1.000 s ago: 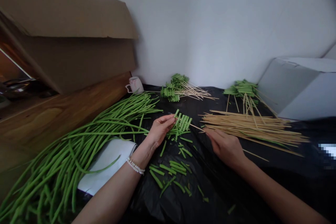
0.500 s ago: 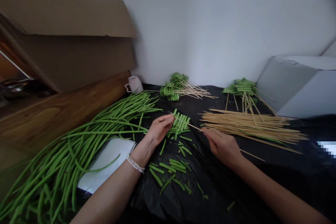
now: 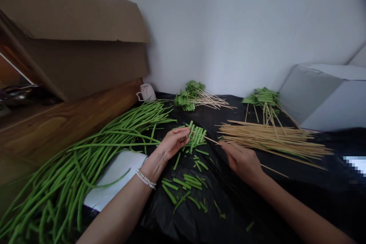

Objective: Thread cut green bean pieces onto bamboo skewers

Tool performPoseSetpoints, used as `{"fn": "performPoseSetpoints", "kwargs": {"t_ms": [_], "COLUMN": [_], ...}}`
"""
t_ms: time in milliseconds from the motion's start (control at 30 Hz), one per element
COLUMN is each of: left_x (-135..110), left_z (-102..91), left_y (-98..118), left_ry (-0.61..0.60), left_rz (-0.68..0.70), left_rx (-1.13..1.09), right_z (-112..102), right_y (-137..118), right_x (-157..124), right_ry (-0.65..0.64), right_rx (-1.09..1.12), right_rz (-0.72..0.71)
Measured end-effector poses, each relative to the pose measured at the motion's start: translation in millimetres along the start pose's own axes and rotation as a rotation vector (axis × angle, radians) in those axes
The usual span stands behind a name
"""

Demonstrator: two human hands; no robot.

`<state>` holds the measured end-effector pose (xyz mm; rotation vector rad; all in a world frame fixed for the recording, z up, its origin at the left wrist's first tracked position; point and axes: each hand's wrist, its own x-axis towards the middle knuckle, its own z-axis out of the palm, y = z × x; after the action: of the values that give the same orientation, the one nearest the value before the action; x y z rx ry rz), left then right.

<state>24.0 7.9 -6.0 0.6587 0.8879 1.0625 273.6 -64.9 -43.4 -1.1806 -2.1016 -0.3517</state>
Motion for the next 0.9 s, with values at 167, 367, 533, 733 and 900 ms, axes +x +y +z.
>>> {"fn": "performPoseSetpoints", "kwargs": {"t_ms": [167, 367, 533, 733, 900], "left_x": [-1, -4, -3, -3, -7], "left_z": [1.1, 2.1, 2.1, -16.2, -37.4], "left_y": [0, 0, 4, 24, 38], "left_ry": [-0.018, -0.064, -0.032, -0.088, -0.316], "left_rz": [0.0, 0.011, 0.11, 0.367, 0.144], "left_rx": [0.003, 0.019, 0.168, 0.905, 1.287], "right_z": [1, 1, 2, 1, -1], "right_y": [-1, -1, -1, 6, 8], "right_x": [-1, -2, 1, 2, 3], "right_ry": [-0.03, -0.006, 0.008, 0.032, 0.053], "right_rx": [0.007, -0.009, -0.026, -0.056, -0.052], "right_rz": [0.012, 0.009, -0.015, 0.022, 0.023]}}
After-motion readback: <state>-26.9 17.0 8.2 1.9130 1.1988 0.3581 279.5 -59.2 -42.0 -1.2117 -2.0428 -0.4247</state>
